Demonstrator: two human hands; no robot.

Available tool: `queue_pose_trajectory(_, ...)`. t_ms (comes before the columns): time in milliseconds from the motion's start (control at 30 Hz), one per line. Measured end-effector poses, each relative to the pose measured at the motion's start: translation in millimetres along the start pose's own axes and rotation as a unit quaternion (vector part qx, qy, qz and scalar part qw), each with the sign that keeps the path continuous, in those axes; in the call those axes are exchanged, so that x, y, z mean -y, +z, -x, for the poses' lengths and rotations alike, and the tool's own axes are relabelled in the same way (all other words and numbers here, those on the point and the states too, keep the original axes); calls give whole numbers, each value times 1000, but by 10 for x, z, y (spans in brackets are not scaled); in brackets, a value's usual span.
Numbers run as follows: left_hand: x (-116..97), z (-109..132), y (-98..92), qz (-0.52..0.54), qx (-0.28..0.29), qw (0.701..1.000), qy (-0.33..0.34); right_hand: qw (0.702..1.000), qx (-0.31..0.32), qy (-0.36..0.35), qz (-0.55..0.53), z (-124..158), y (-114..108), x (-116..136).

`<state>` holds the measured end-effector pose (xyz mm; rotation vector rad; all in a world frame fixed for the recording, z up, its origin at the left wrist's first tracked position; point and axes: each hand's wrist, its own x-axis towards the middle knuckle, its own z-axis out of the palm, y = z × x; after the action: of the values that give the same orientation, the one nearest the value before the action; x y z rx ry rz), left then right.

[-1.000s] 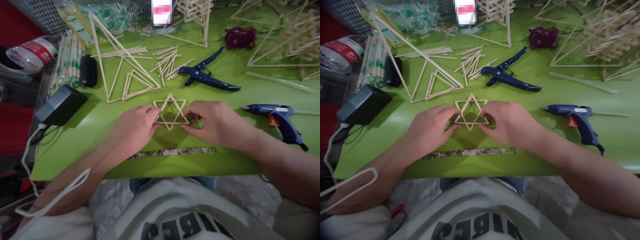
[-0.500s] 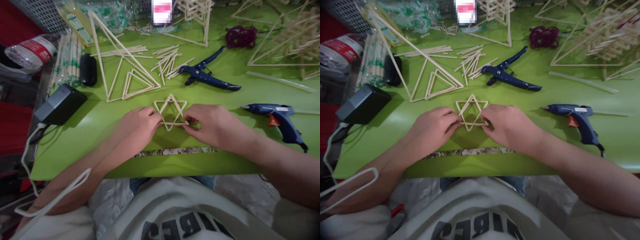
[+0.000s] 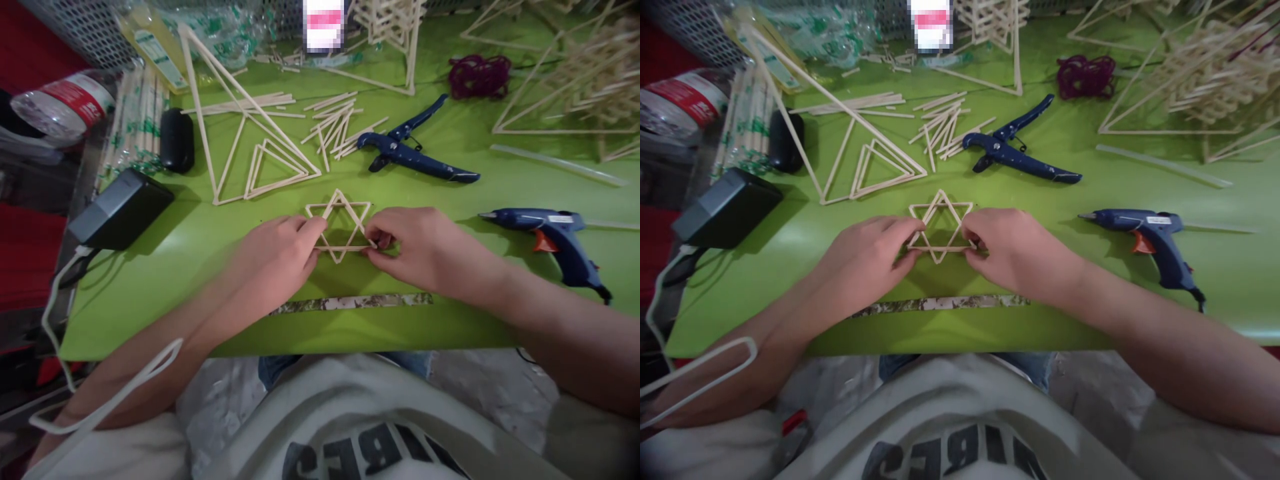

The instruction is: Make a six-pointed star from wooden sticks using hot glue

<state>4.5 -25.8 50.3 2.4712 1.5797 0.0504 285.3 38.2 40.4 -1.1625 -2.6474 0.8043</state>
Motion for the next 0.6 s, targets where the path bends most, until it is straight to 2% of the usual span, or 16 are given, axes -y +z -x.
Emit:
queue_pose_trajectory(367, -3, -8, -7, 9, -5, 1000, -4, 1000, 8, -6, 20, 10, -17, 59)
queue_pose_trajectory(600, -31, -27, -51, 1, 13, 1000, -13, 999, 20, 7, 32, 5, -20, 86)
